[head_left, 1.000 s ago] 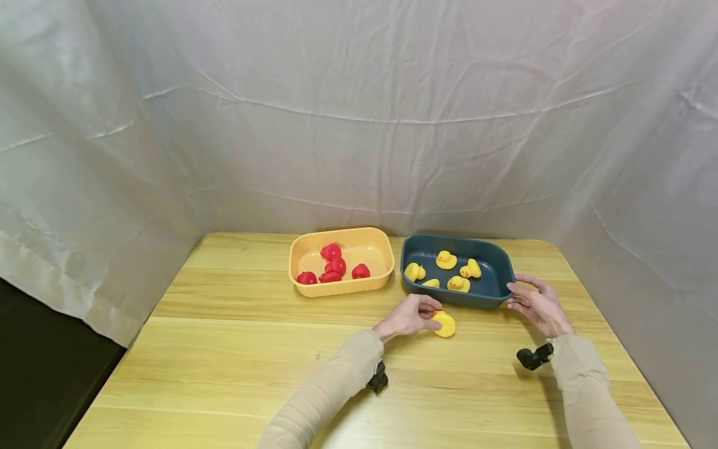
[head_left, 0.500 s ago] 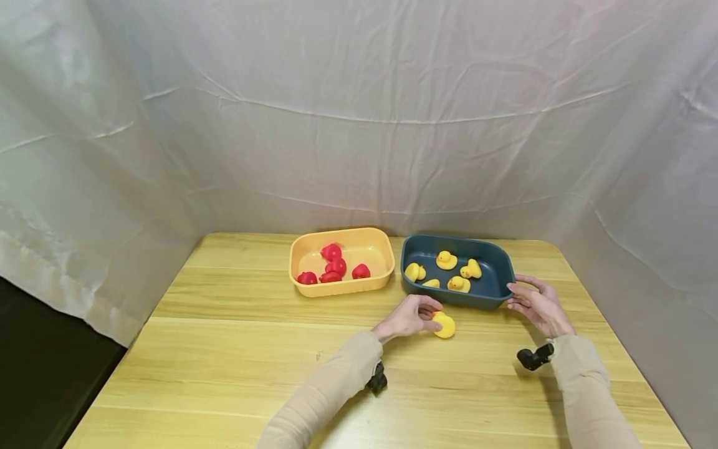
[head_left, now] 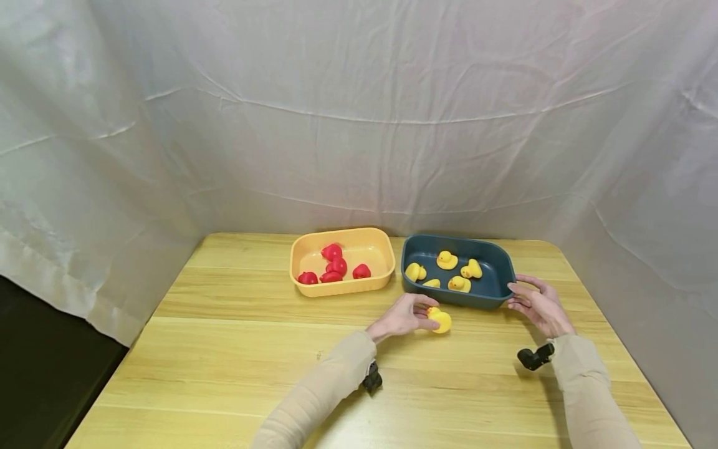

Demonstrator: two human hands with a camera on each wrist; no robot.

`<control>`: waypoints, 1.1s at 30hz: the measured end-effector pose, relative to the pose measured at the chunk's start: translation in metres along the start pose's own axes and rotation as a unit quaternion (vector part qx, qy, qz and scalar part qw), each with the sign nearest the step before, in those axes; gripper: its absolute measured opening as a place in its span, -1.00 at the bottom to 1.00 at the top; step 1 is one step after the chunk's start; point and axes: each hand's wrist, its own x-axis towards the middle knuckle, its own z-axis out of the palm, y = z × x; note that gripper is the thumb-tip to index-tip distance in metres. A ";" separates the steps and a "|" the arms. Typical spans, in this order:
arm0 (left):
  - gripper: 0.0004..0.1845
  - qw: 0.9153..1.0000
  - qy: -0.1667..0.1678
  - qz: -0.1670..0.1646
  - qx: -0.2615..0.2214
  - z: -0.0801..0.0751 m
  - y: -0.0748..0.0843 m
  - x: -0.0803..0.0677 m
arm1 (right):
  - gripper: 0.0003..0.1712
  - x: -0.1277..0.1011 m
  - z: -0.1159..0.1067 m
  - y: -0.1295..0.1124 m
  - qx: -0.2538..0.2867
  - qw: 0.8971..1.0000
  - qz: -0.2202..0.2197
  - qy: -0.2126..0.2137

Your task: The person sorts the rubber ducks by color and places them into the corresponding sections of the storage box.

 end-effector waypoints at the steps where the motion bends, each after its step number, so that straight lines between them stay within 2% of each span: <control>1: -0.50 1.000 -0.001 -0.001 -0.002 -0.001 0.000 0.000 | -0.59 0.000 0.000 0.000 0.000 1.000 0.000 0.000; 9: -0.48 0.999 -0.007 0.001 -0.032 -0.006 0.004 -0.006 | -0.63 0.000 0.000 0.001 -0.002 1.000 -0.003 -0.001; 21: -0.54 0.996 0.016 0.021 -0.083 -0.016 0.003 -0.010 | -0.62 0.001 -0.001 0.002 -0.004 1.000 -0.004 0.003; 33: -0.62 0.996 0.061 0.058 -0.041 -0.029 0.013 -0.011 | -0.59 0.001 0.000 0.001 -0.008 1.000 -0.002 0.004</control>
